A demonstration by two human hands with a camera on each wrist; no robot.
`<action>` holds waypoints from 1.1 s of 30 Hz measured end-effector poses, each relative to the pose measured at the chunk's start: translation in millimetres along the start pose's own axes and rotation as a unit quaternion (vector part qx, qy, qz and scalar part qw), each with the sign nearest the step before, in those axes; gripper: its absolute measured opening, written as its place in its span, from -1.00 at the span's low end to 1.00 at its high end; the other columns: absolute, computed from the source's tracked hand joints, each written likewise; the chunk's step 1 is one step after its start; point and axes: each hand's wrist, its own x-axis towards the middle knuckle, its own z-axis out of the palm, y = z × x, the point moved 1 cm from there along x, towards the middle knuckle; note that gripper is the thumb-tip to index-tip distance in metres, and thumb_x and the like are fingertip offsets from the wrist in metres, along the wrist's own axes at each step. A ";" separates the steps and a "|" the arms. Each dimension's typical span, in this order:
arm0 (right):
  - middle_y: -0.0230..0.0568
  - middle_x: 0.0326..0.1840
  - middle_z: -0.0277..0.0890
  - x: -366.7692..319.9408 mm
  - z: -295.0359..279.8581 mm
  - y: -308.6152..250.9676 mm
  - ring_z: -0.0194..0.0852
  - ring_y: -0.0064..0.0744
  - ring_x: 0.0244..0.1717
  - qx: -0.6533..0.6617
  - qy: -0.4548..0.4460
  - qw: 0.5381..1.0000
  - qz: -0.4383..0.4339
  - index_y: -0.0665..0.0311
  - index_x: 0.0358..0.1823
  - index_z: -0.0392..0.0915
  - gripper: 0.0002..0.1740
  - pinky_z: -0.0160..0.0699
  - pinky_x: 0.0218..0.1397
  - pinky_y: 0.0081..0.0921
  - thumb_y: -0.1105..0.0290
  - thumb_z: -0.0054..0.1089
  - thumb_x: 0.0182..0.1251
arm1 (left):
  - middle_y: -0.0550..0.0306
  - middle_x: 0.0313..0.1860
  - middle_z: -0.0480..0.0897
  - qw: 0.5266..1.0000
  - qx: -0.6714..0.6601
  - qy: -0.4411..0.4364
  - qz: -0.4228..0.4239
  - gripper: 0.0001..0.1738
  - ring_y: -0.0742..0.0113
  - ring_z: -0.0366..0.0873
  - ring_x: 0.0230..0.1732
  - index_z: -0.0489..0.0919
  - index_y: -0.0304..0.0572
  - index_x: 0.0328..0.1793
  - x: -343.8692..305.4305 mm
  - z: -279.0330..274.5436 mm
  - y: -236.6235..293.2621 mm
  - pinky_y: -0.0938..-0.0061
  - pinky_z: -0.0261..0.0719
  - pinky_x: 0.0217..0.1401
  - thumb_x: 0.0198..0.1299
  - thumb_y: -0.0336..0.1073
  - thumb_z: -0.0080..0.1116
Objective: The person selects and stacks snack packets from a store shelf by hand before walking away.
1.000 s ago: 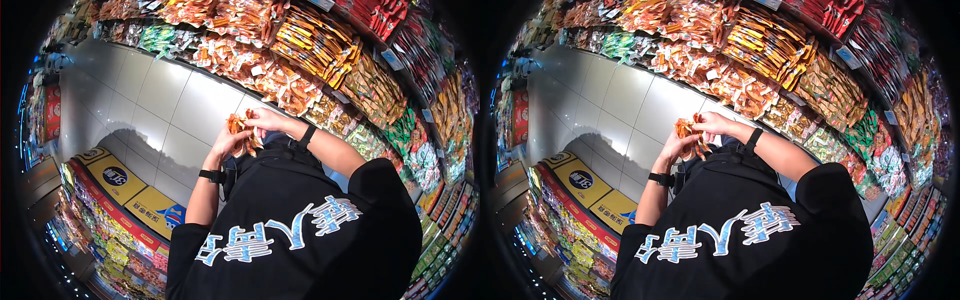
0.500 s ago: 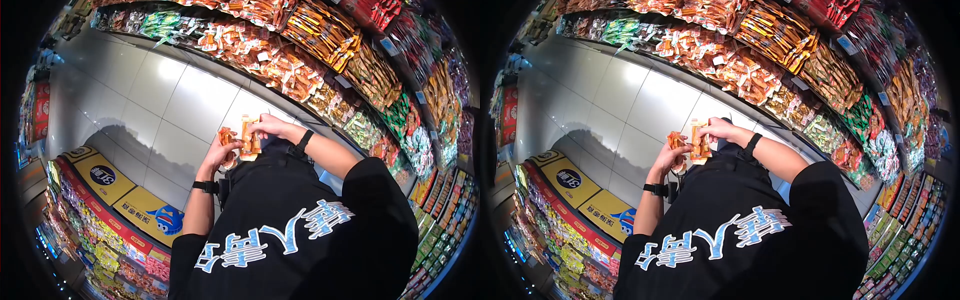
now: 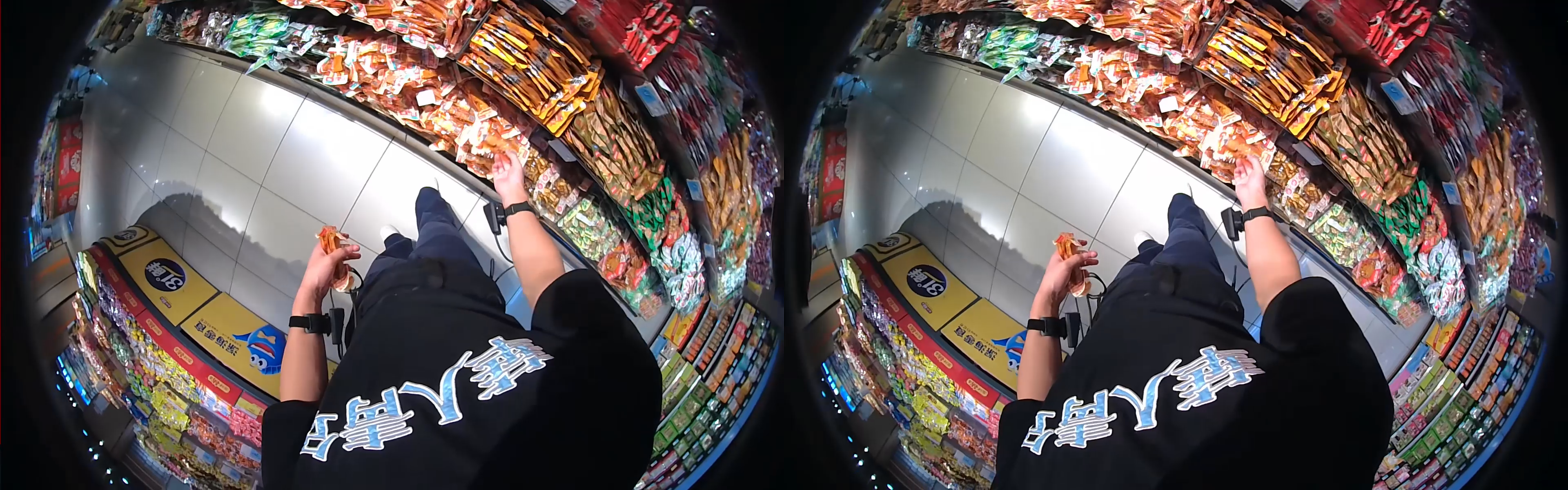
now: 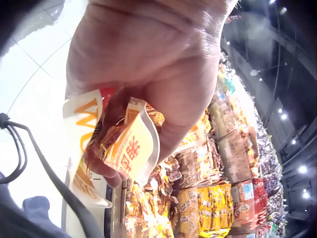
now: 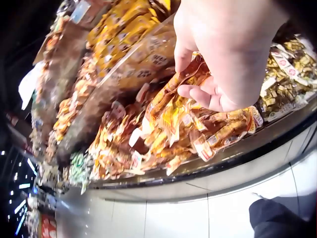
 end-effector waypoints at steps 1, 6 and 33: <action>-0.29 -0.07 0.47 11.8 2.4 1.6 0.50 -0.43 -0.04 0.030 0.004 0.999 0.011 0.11 -0.07 0.46 -0.70 0.44 -0.06 -0.54 0.31 0.34 0.23 | 0.07 -0.20 0.68 1.000 0.006 0.005 -0.009 -0.56 0.28 0.69 -0.15 0.40 -0.24 0.17 1.9 4.2 3.3 0.46 0.55 -0.25 0.18 -0.40 0.25; -0.30 -0.04 0.44 59.1 -6.0 28.9 0.49 -0.40 -0.02 0.119 0.034 0.991 0.048 0.19 0.01 0.39 -0.58 0.50 -0.08 -0.51 0.26 0.39 0.23 | 0.05 -0.22 0.66 0.999 0.010 0.018 -0.041 -0.59 0.26 0.69 -0.16 0.42 -0.28 0.17 15.8 25.5 18.0 0.44 0.56 -0.23 0.20 -0.42 0.19; -0.14 -0.38 0.64 44.1 1.0 -10.4 0.58 -0.42 -0.54 -0.453 0.136 0.856 0.209 0.46 -0.08 0.48 0.08 0.34 -0.57 -0.52 -0.61 -0.34 0.19 | 0.04 -0.27 0.62 0.999 -0.012 -0.032 -0.013 -0.70 0.28 0.66 -0.29 0.45 -0.32 0.04 76.7 37.4 100.2 0.43 0.63 -0.28 0.27 -0.35 0.20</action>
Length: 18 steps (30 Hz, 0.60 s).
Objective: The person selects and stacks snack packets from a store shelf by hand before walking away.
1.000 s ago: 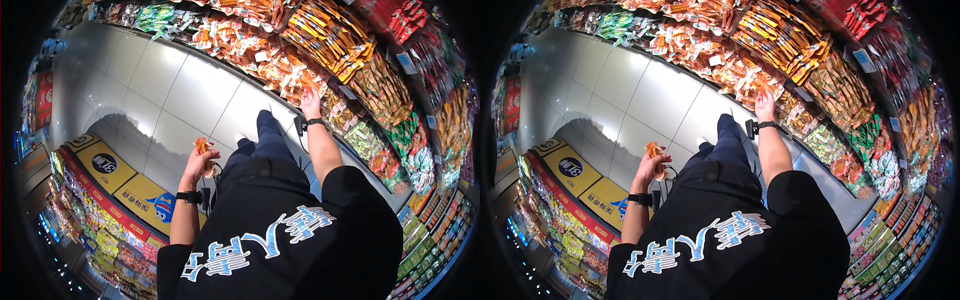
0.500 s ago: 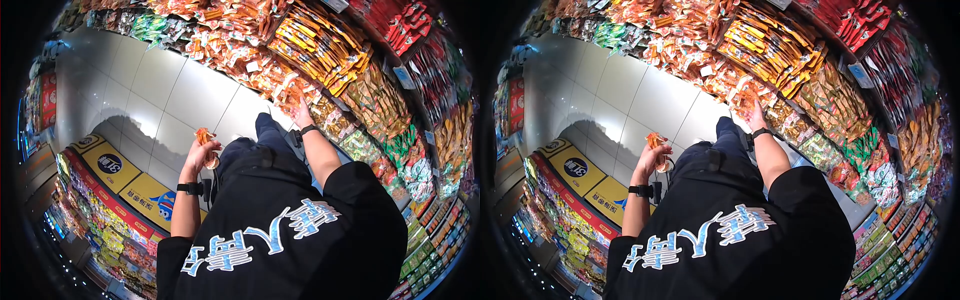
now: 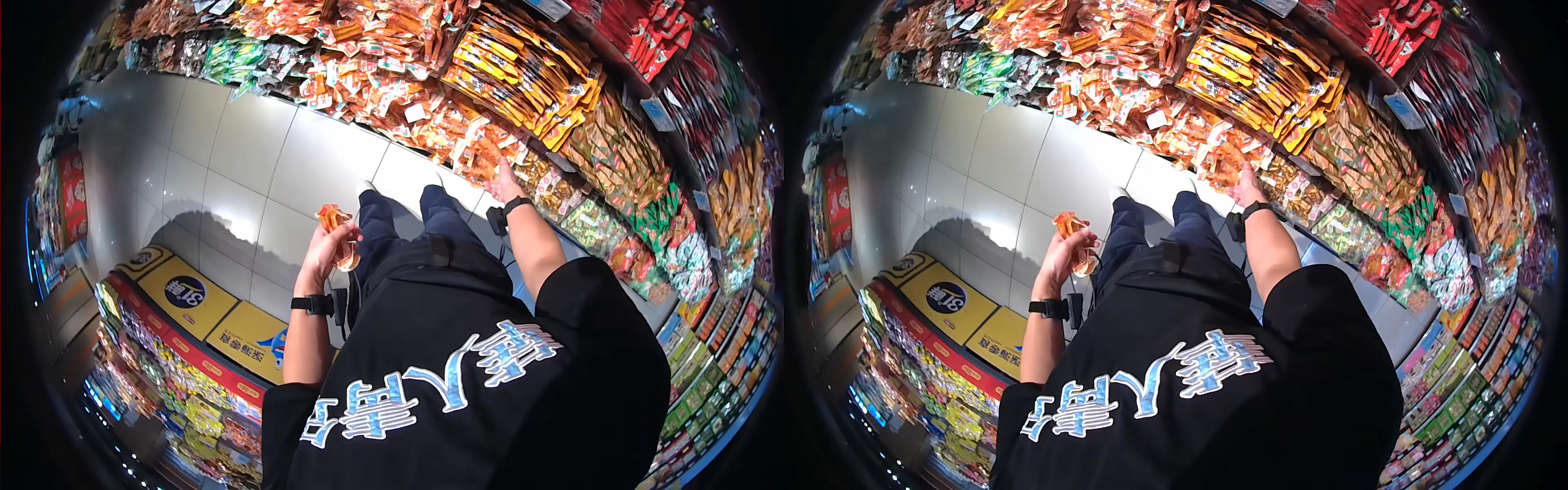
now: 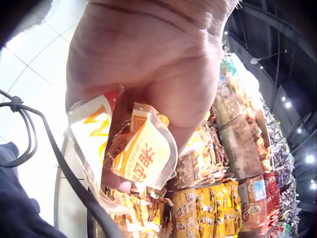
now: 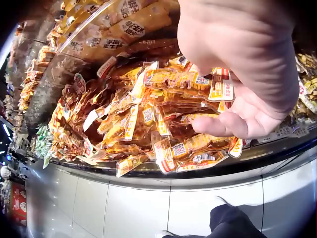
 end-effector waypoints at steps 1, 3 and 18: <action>-0.11 -0.38 0.65 -5.7 0.6 -0.8 0.59 -0.39 -0.53 -0.001 0.023 1.000 0.008 0.45 -0.03 0.49 0.04 0.43 -0.54 -0.47 -0.57 -0.26 0.21 | 0.04 -0.27 0.62 1.000 -0.002 -0.008 0.003 -0.73 0.27 0.66 -0.29 0.46 -0.31 0.02 2.8 -7.3 4.6 0.43 0.64 -0.27 0.27 -0.35 0.20; -0.10 -0.37 0.66 -25.9 -0.3 3.0 0.62 -0.30 -0.50 -0.055 0.125 0.989 -0.060 0.39 -0.04 0.55 -0.06 0.54 -0.41 -0.36 -0.49 -0.16 0.25 | 0.05 -0.27 0.62 1.000 -0.002 -0.026 0.008 -0.78 0.27 0.66 -0.31 0.47 -0.29 -0.02 9.5 -22.9 12.9 0.42 0.65 -0.27 0.28 -0.37 0.19; -0.06 0.11 0.49 -329.5 237.4 5.3 0.52 -0.23 -0.02 -0.283 -0.282 0.624 -0.672 0.28 0.29 0.37 -0.28 0.55 0.06 -0.36 0.29 0.45 0.08 | 0.12 -0.25 0.68 0.871 0.350 -0.346 -0.009 -0.66 0.36 0.64 -0.20 0.56 -0.33 -0.03 47.1 -65.7 100.8 0.49 0.61 -0.07 0.00 -0.58 0.20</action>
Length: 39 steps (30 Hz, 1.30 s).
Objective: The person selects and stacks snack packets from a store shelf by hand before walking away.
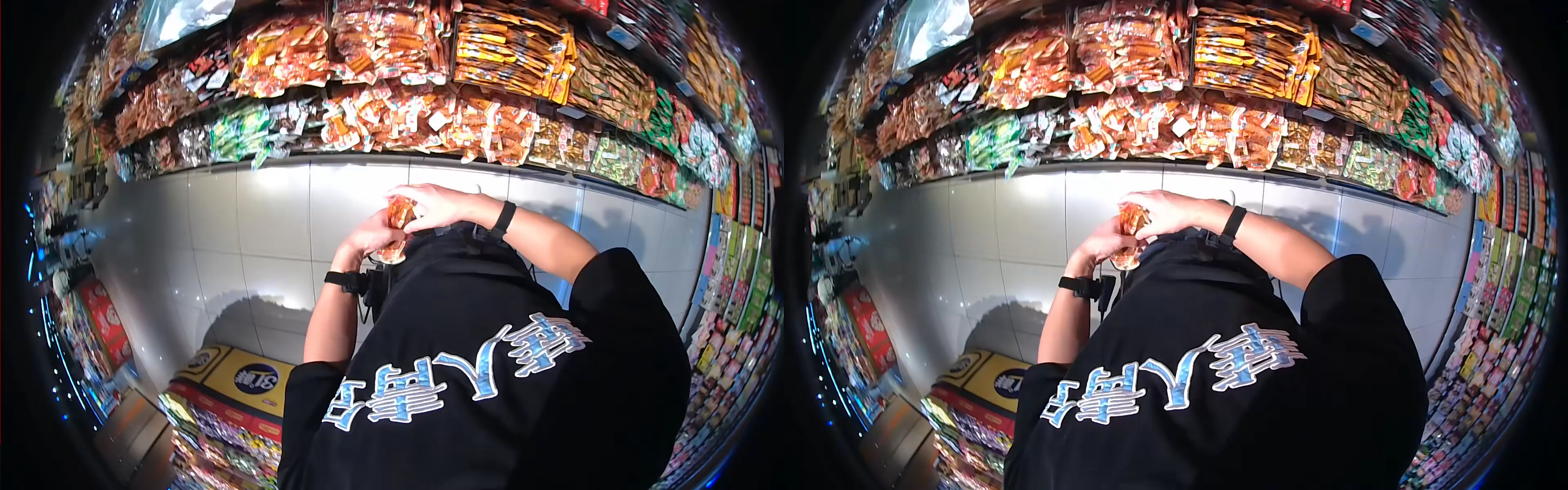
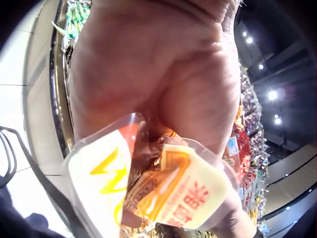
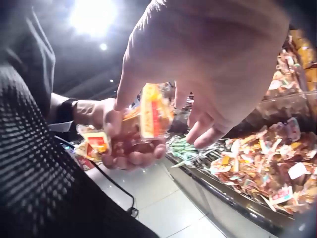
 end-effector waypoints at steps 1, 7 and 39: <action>-0.06 0.05 0.53 3.5 -3.3 -1.4 0.55 -0.21 -0.03 0.001 -0.004 0.999 0.039 0.29 0.24 0.40 -0.32 0.55 0.06 -0.35 0.29 0.44 0.08 | 0.12 -0.26 0.68 1.000 0.005 0.003 0.006 -0.69 0.37 0.64 -0.21 0.56 -0.33 -0.05 -0.6 -4.5 -2.4 0.49 0.61 -0.06 0.02 -0.56 0.21; -0.28 -0.16 0.56 -22.6 -14.1 18.9 0.50 -0.50 -0.13 0.113 0.038 0.988 0.101 0.32 0.08 0.47 -0.56 0.52 -0.01 -0.45 0.40 0.38 0.20 | 0.11 -0.09 0.65 0.998 0.012 -0.052 0.021 -0.54 0.39 0.65 -0.12 0.47 -0.31 0.16 6.8 -11.6 7.6 0.50 0.63 -0.02 0.11 -0.46 0.30; -0.17 -0.25 0.67 -181.4 -221.3 348.3 0.65 -0.16 -0.27 0.084 0.405 0.781 0.468 0.23 -0.06 0.60 -0.45 0.57 -0.10 -0.30 -0.10 0.33 0.17 | 0.04 0.11 0.61 0.952 -0.164 0.249 -0.064 -0.60 0.16 0.58 0.17 0.42 -0.21 0.29 65.4 101.2 23.8 0.30 0.54 0.18 0.43 -0.18 -0.01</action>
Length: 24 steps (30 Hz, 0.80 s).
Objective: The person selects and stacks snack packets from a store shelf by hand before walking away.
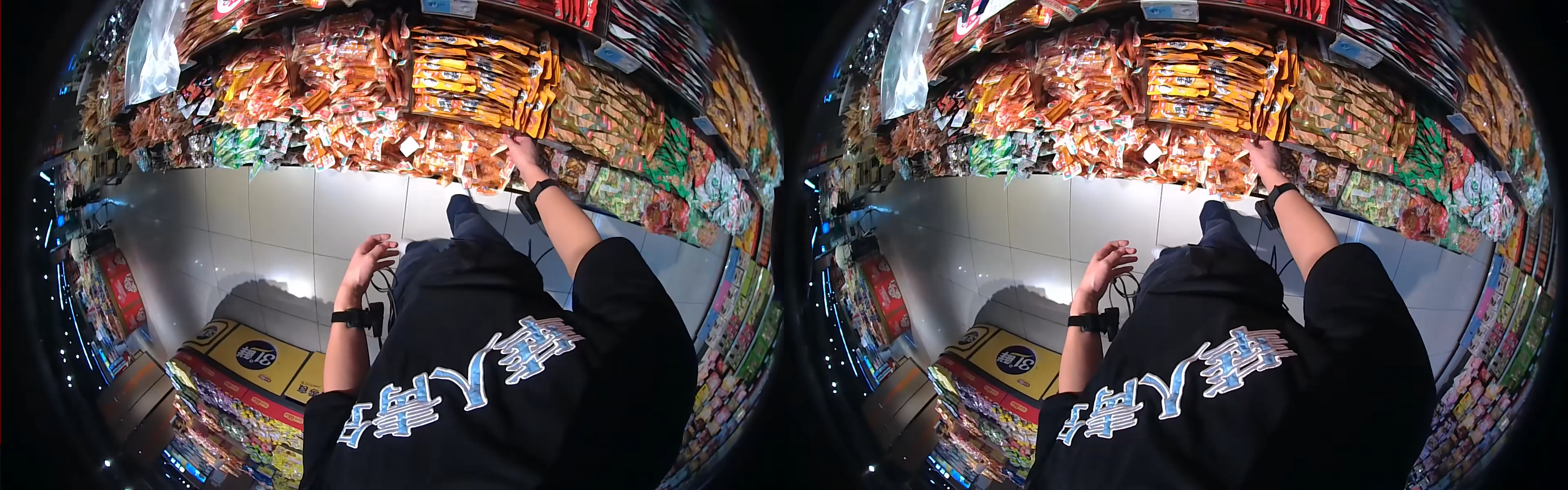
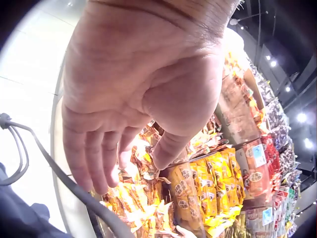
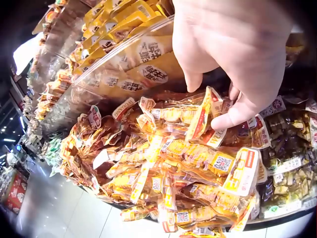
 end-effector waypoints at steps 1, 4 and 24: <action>-0.16 -0.24 0.67 19.8 6.1 27.0 0.64 -0.14 -0.24 -0.021 0.022 1.000 -0.007 0.24 -0.06 0.58 -0.45 0.56 -0.08 -0.29 -0.10 0.32 0.18 | 0.04 0.10 0.61 1.000 -0.004 0.000 0.004 -0.59 0.16 0.58 0.16 0.41 -0.23 0.29 -0.4 1.4 -0.9 0.30 0.53 0.18 0.42 -0.18 0.00; -0.08 -0.20 0.64 -12.2 -8.5 29.7 0.61 -0.01 -0.11 -0.045 0.063 0.996 -0.040 0.25 -0.05 0.53 -0.44 0.53 0.02 -0.21 -0.11 0.28 0.20 | 0.05 0.08 0.62 1.000 -0.007 0.001 0.017 -0.58 0.17 0.59 0.14 0.41 -0.24 0.29 -3.5 -1.8 -10.5 0.30 0.52 0.18 0.41 -0.18 0.00; 0.04 -0.29 0.67 -367.5 46.5 269.5 0.66 -0.03 -0.19 -0.180 -0.124 0.976 -0.006 0.33 -0.33 0.68 -0.63 0.58 -0.04 -0.23 0.11 0.21 0.16 | -0.11 -0.03 0.66 0.974 0.028 0.218 -0.056 -0.59 0.07 0.68 -0.09 0.45 -0.36 0.18 -103.6 -257.3 -418.4 0.21 0.68 -0.11 0.33 -0.22 -0.05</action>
